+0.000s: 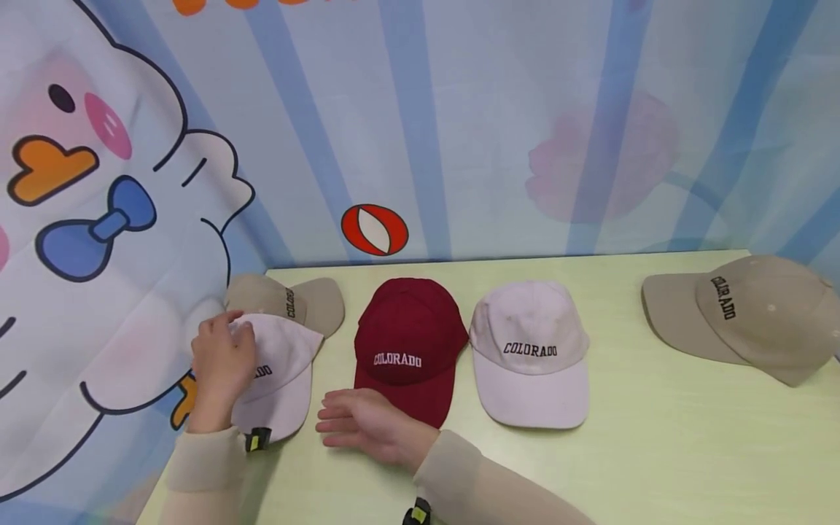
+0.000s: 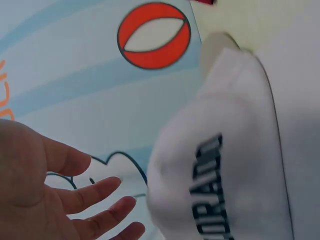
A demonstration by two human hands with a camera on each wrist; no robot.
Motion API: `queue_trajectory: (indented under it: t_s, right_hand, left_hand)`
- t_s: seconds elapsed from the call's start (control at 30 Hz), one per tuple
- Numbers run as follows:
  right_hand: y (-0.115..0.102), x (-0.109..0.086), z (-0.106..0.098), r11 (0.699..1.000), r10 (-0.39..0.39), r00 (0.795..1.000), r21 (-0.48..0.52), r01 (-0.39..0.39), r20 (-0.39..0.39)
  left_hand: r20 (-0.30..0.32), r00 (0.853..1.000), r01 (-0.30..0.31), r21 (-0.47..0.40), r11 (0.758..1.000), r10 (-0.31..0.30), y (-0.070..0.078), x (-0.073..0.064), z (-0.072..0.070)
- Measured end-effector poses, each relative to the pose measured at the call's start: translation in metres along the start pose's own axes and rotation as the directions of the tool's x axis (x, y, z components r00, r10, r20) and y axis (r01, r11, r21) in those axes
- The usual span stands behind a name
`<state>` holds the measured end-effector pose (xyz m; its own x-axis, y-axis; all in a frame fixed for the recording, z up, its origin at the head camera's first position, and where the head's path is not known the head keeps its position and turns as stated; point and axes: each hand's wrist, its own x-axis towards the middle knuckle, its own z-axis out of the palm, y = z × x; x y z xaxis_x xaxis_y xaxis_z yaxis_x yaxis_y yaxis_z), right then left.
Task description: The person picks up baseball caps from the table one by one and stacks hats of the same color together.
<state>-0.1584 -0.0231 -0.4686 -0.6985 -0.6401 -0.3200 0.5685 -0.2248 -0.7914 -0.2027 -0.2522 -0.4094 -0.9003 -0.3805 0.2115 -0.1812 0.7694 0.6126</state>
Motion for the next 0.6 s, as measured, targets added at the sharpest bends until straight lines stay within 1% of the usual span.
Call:
queue_trajectory:
  t_s: [0.1,0.23,0.33,0.43,0.53,0.6]
  right_hand:
    - [0.006,0.006,0.003,0.999,0.018,1.000,0.028,-0.018,-0.005]
    - [0.013,0.013,0.007,0.998,0.038,0.999,0.053,-0.037,-0.009]
    - [0.017,0.018,0.011,0.997,0.047,0.999,0.062,-0.047,-0.008]
    - [0.020,0.021,0.014,0.997,0.046,0.999,0.068,-0.046,-0.001]
    - [0.021,0.023,0.016,0.996,0.042,0.999,0.077,-0.042,0.010]
    - [0.022,0.024,0.016,0.996,0.039,0.999,0.084,-0.040,0.018]
  left_hand:
    - [-0.008,0.999,0.040,0.032,0.999,-0.040,-0.011,0.006,-0.004]
    - [0.013,0.997,0.078,0.082,0.994,-0.080,-0.024,0.012,-0.007]
    - [0.037,0.995,0.089,0.101,0.991,-0.094,-0.032,0.016,-0.007]
    - [0.058,0.992,0.108,0.101,0.989,-0.114,-0.039,0.018,-0.006]
    - [0.076,0.989,0.122,0.100,0.987,-0.130,-0.043,0.019,-0.004]
    - [0.080,0.989,0.117,0.106,0.988,-0.125,-0.045,0.020,-0.004]
